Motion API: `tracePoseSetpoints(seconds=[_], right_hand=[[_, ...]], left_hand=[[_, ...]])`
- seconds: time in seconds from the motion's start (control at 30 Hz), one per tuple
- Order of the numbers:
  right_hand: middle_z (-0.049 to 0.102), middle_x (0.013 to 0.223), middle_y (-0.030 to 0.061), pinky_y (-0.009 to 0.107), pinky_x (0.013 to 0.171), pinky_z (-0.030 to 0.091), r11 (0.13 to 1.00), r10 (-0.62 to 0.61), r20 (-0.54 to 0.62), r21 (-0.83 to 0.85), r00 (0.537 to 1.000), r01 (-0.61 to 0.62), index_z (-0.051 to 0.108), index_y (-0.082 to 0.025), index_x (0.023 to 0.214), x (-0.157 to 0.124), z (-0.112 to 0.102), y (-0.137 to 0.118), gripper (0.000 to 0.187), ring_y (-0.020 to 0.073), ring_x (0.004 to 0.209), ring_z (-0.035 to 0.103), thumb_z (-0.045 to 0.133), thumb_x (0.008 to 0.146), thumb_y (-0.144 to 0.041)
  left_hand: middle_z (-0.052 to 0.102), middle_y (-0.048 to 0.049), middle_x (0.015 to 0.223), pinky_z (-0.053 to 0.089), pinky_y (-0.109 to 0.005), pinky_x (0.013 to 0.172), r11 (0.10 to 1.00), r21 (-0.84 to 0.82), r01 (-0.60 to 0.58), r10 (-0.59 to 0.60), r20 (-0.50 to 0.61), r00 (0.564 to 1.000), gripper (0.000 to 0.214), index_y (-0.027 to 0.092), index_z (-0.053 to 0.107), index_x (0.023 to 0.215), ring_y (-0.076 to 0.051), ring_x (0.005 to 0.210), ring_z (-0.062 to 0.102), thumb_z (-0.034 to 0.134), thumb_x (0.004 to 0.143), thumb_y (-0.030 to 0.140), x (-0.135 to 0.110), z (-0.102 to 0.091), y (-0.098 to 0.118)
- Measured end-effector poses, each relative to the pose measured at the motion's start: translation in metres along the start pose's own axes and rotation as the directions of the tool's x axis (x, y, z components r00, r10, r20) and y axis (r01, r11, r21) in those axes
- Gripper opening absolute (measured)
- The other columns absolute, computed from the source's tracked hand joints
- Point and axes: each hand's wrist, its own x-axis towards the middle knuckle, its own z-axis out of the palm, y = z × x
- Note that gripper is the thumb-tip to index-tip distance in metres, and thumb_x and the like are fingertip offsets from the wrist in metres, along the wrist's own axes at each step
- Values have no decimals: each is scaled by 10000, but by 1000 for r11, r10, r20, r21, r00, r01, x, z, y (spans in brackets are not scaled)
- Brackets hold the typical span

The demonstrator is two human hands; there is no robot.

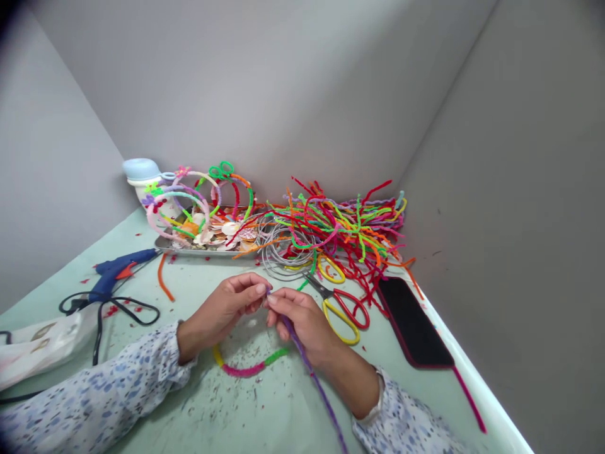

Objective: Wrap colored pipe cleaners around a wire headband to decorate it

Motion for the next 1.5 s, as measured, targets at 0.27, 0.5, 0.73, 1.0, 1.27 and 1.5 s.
tracePoseSetpoints(seconds=[0.27,0.5,0.73,1.0,1.27,1.5], right_hand=[[610,566,-22,175,403,310,1000,-15,-42,-26,999,13,639,-146,742,0,1,6,200,47,380,463,631,800,-336],[602,566,-18,183,429,329,997,-23,-45,-74,999,20,638,-143,735,-1,2,7,207,59,406,480,615,809,-335],[591,552,-20,196,446,350,993,-33,-67,-118,997,25,628,-148,706,-2,1,7,215,67,418,484,613,797,-343],[564,534,-24,195,438,357,990,-71,-109,-131,992,56,615,-153,669,-2,1,5,191,69,422,472,614,760,-321],[545,534,-31,189,425,357,988,-75,-125,-145,989,56,594,-165,643,-1,3,3,181,72,438,449,607,747,-313],[534,522,-39,202,435,344,969,-117,-132,-231,984,84,574,-179,643,-1,3,4,169,77,437,437,565,759,-301]], left_hand=[[602,9,638,362,-198,545,980,182,-87,85,18,996,176,133,677,834,-85,568,480,664,801,306,0,-4,0],[615,-11,699,417,-225,641,919,346,-187,190,26,981,138,145,654,833,-121,658,534,617,838,277,-7,-1,4],[614,-17,721,414,-231,648,826,496,-267,281,47,958,127,157,659,814,-134,676,543,580,850,249,-10,0,6],[603,-12,717,393,-223,597,758,595,-266,290,57,955,102,162,625,815,-130,653,530,542,845,212,-11,2,6],[574,11,641,368,-201,547,829,514,-222,277,-32,960,58,156,634,774,-106,590,490,587,786,188,-10,6,5],[556,21,629,368,-202,543,831,528,-176,251,-73,965,48,157,600,765,-104,582,483,575,789,191,-9,6,1]])
